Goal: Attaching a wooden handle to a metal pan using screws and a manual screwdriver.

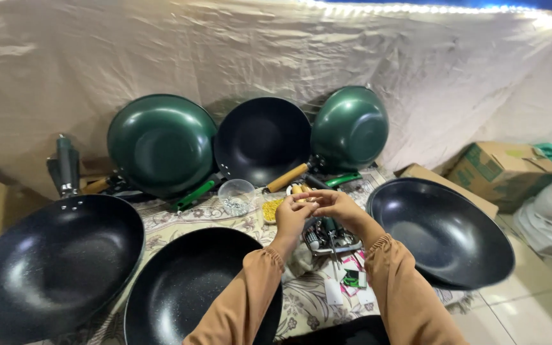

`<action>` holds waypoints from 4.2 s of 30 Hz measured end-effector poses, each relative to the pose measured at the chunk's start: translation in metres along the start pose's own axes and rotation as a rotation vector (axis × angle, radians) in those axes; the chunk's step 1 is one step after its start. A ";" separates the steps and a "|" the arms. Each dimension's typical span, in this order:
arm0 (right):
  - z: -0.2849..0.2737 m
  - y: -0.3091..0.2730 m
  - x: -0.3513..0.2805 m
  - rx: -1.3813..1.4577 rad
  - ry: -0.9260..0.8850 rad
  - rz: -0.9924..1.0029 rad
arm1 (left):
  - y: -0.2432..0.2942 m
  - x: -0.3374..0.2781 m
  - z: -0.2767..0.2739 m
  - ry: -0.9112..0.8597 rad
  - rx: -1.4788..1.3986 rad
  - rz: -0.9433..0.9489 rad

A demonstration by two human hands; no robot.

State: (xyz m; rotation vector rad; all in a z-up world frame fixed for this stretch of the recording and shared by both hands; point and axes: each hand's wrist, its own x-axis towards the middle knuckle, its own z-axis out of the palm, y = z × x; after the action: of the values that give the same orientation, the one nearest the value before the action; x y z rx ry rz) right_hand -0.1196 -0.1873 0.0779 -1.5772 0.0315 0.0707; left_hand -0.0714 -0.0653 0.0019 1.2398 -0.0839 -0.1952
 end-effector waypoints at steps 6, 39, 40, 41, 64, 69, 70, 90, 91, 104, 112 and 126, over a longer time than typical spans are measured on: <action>-0.041 0.034 0.001 0.089 0.020 0.083 | -0.009 -0.005 0.020 0.055 0.286 0.039; -0.097 0.101 0.028 -1.155 0.330 0.061 | -0.203 0.002 0.073 -0.649 1.422 1.239; -0.094 0.097 0.028 -1.155 0.333 0.062 | -0.184 -0.005 0.073 -0.651 1.420 1.242; -0.092 0.092 0.027 -1.142 0.299 0.099 | -0.166 -0.013 0.074 -0.722 1.398 1.147; -0.086 0.082 0.025 -1.127 0.268 0.165 | -0.121 -0.028 0.073 -0.680 1.134 1.272; -0.076 0.069 0.018 -1.118 0.276 0.139 | -0.149 -0.017 0.066 -0.791 1.334 1.036; -0.078 0.071 0.020 -1.118 0.275 0.138 | -0.150 -0.017 0.065 -0.790 1.335 1.035; -0.084 0.086 0.023 -1.147 0.344 0.005 | -0.088 -0.024 0.039 -0.654 1.112 0.467; -0.084 0.087 0.023 -1.147 0.342 0.006 | -0.081 -0.028 0.036 -0.654 1.111 0.465; -0.087 0.090 0.027 -1.163 0.348 0.009 | -0.103 -0.006 0.025 -0.433 0.598 -0.081; -0.112 0.106 0.041 -1.176 0.356 0.053 | -0.085 -0.003 0.025 -0.157 0.443 -0.064; -0.046 0.011 -0.008 -0.360 0.279 0.141 | 0.009 -0.042 -0.002 0.064 -0.283 -0.095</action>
State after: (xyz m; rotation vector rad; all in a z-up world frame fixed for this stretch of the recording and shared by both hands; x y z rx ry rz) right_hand -0.1275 -0.2334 0.0680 -1.9331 0.3663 -0.0370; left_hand -0.1116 -0.0523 0.0113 0.9671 0.0563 -0.2408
